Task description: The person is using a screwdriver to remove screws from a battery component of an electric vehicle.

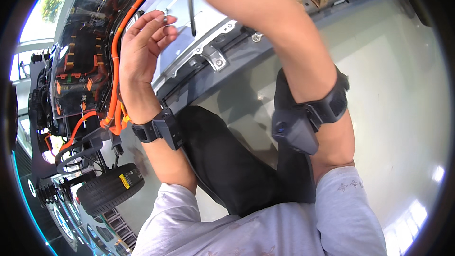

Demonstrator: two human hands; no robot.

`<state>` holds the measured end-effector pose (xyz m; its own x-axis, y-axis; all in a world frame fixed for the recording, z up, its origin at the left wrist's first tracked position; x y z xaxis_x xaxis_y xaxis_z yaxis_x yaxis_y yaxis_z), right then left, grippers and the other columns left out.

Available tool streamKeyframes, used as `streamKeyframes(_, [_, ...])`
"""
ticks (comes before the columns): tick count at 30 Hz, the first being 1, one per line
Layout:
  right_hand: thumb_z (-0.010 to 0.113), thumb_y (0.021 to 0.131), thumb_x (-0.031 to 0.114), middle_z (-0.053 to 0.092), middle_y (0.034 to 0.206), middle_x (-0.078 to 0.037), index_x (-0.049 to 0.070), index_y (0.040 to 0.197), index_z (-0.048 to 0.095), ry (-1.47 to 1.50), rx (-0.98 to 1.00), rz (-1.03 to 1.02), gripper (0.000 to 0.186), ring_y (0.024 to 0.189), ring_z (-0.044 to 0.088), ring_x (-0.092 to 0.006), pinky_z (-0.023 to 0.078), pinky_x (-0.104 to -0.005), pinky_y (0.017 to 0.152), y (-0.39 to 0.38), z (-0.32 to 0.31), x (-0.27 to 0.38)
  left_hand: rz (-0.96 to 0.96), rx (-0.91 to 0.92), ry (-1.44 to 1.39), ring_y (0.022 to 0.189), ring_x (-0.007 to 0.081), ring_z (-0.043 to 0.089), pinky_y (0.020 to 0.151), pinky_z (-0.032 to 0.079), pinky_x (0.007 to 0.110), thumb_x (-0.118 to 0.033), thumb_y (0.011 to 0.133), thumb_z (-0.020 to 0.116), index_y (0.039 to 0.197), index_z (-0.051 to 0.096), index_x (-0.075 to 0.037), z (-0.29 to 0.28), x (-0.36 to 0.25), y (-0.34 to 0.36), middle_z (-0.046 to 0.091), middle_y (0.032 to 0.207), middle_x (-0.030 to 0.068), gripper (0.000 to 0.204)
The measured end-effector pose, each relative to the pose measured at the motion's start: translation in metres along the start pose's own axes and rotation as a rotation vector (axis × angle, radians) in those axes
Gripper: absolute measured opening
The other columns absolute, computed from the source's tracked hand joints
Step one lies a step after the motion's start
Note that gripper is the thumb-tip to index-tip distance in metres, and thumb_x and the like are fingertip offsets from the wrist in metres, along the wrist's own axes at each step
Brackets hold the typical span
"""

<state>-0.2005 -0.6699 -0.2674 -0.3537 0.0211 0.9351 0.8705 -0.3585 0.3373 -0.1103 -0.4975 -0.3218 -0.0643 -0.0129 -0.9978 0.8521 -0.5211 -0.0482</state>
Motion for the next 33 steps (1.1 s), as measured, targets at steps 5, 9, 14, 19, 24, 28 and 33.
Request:
streamKeyframes(5, [0.063,0.087,0.01,0.063,0.086,-0.016,-0.008,0.103,0.057,-0.112,0.052,-0.221,0.026,0.076,0.06,-0.0205,0.049,-0.035,0.069,-0.023,0.006,0.01,-0.042,-0.009,0.024,0.064,0.0123,0.056,0.062,0.047,0.024,-0.006,0.091,0.055,0.107,0.062,0.007,-0.009,0.009,0.005,0.061,0.08,0.0069,0.021])
streamKeyframes(9, [0.062,0.086,0.012,0.061,0.085,-0.026,-0.007,0.095,0.056,-0.241,0.124,-0.12,0.022,0.082,0.063,-0.0365,0.048,-0.0409,0.071,-0.007,0.009,-0.005,-0.05,0.022,0.061,0.06,0.0096,0.049,0.057,0.039,0.022,-0.011,0.092,0.057,0.105,0.065,0.005,-0.002,0.01,0.003,0.057,0.074,0.0025,0.022])
streamKeyframes(14, [0.062,0.086,0.012,0.06,0.082,-0.025,-0.007,0.094,0.056,-0.212,0.204,0.023,0.022,0.082,0.062,-0.0384,0.048,-0.0425,0.071,-0.011,0.001,0.0,-0.035,0.045,0.187,0.061,0.0097,0.049,0.057,0.038,0.022,-0.015,0.092,0.062,0.105,0.065,0.006,0.007,0.006,-0.005,0.059,0.074,0.0032,0.025])
streamKeyframes(19, [0.062,0.086,0.012,0.061,0.081,-0.023,-0.007,0.093,0.056,-0.238,0.227,0.12,0.021,0.079,0.063,-0.0334,0.047,-0.0406,0.07,-0.018,0.001,0.003,-0.028,0.044,0.209,0.063,0.0126,0.057,0.061,0.045,0.023,-0.013,0.091,0.065,0.106,0.063,0.008,0.009,0.003,-0.008,0.066,0.081,0.0102,0.027])
streamKeyframes(24, [0.063,0.087,0.01,0.062,0.082,-0.011,-0.006,0.098,0.057,-0.031,-0.171,-0.317,0.02,0.072,0.056,-0.0155,0.046,-0.0325,0.065,-0.029,0.003,0.011,0.01,-0.204,0.111,0.07,0.0195,0.07,0.062,0.057,0.026,-0.016,0.092,0.065,0.104,0.06,0.009,-0.008,0.0,-0.01,0.07,0.094,0.021,0.028])
streamKeyframes(28, [0.062,0.091,0.008,0.062,0.083,-0.006,-0.006,0.103,0.056,0.315,-0.088,-0.328,0.019,0.068,0.053,-0.0105,0.045,-0.0265,0.062,-0.011,0.005,-0.007,0.008,-0.208,0.064,0.069,0.0205,0.07,0.058,0.058,0.025,-0.019,0.094,0.064,0.101,0.06,0.008,-0.022,0.0,-0.013,0.07,0.093,0.0211,0.029])
streamKeyframes(33, [0.063,0.092,0.007,0.062,0.08,-0.006,-0.004,0.098,0.055,0.349,-0.206,-0.269,0.015,0.065,0.06,-0.0107,0.049,-0.0232,0.058,-0.009,-0.01,-0.003,0.02,-0.162,0.037,0.072,0.0225,0.071,0.062,0.06,0.027,-0.018,0.096,0.061,0.101,0.059,0.009,-0.006,0.002,-0.006,0.069,0.095,0.0229,0.028])
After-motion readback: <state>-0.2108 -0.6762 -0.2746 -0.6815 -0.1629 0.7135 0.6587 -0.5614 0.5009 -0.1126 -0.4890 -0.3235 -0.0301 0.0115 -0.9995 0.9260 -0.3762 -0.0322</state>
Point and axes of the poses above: each hand's wrist, its own y-axis towards the middle knuckle, its own z-axis out of the palm, x = y × z, the point moved 5 cm from there along y, towards the middle knuckle
